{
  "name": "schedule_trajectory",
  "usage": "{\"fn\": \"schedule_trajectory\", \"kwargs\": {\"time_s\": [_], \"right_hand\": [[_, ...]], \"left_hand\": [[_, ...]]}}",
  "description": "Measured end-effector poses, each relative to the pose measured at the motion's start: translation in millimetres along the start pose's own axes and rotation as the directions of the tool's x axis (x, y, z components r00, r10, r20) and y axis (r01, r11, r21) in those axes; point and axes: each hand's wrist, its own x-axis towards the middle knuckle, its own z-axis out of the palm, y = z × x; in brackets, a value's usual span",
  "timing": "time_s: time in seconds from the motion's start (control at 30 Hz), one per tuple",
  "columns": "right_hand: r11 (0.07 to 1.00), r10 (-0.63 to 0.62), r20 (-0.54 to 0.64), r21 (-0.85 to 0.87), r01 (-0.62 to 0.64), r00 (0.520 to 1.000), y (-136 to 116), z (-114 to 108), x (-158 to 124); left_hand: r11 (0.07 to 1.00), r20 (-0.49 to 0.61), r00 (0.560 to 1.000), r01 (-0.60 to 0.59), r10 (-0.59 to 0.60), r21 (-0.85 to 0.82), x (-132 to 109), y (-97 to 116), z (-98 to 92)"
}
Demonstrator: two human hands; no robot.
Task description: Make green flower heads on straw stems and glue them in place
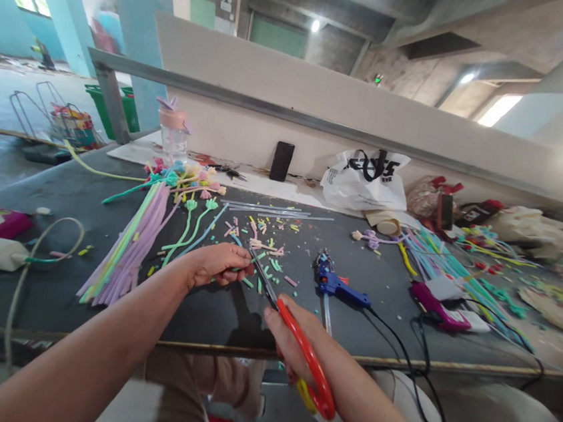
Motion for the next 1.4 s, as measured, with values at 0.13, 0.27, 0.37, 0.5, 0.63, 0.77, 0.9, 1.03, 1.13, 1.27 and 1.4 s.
{"fn": "schedule_trajectory", "kwargs": {"time_s": [0.13,0.27,0.37,0.5,0.63,0.77,0.9,1.03,1.13,1.27,1.4], "right_hand": [[0.999,0.014,0.030,-0.030,-0.013,0.999,-1,-1,0],[0.999,-0.030,0.019,-0.043,0.031,0.999,2,-1,1],[0.994,-0.075,-0.030,-0.075,0.073,0.997,1,0,1],[0.998,0.008,0.002,-0.055,-0.008,1.000,-4,0,0],[1.000,0.004,-0.024,-0.022,-0.004,1.000,-6,-1,-1],[0.998,-0.039,-0.036,-0.054,0.037,0.999,-5,-2,1],[0.999,0.015,0.020,-0.037,-0.014,1.000,-6,-4,1],[0.999,0.018,0.041,-0.027,-0.017,0.999,-8,-4,-1],[1.000,0.024,0.031,0.002,-0.024,0.999,-8,-4,-2],[0.999,0.017,0.028,-0.032,-0.016,0.999,-7,-3,0],[0.987,-0.066,-0.063,-0.154,0.055,0.996,-4,-1,3]], "left_hand": [[1.000,0.001,1.000,-0.001,0.001,-0.005,0,0,-0.1],[1.000,-0.008,1.000,-0.003,0.003,-0.007,0,1,0.6],[1.000,-0.008,1.000,-0.007,0.007,-0.002,-1,1,1.1],[1.000,-0.002,1.000,-0.011,0.011,0.004,0,0,0.4],[1.000,0.003,1.000,-0.014,0.014,0.009,1,0,-0.6],[1.000,0.012,1.000,-0.015,0.015,0.011,1,0,-1.1],[1.000,0.021,1.000,-0.016,0.016,0.006,0,1,-1.8],[1.000,0.024,1.000,-0.015,0.015,0.000,0,1,-3.0],[1.000,0.024,1.000,-0.013,0.013,-0.005,-1,1,-3.1],[1.000,0.018,1.000,-0.013,0.013,-0.006,-1,1,-2.3],[1.000,0.015,1.000,-0.014,0.014,-0.003,-1,1,-1.6]]}}
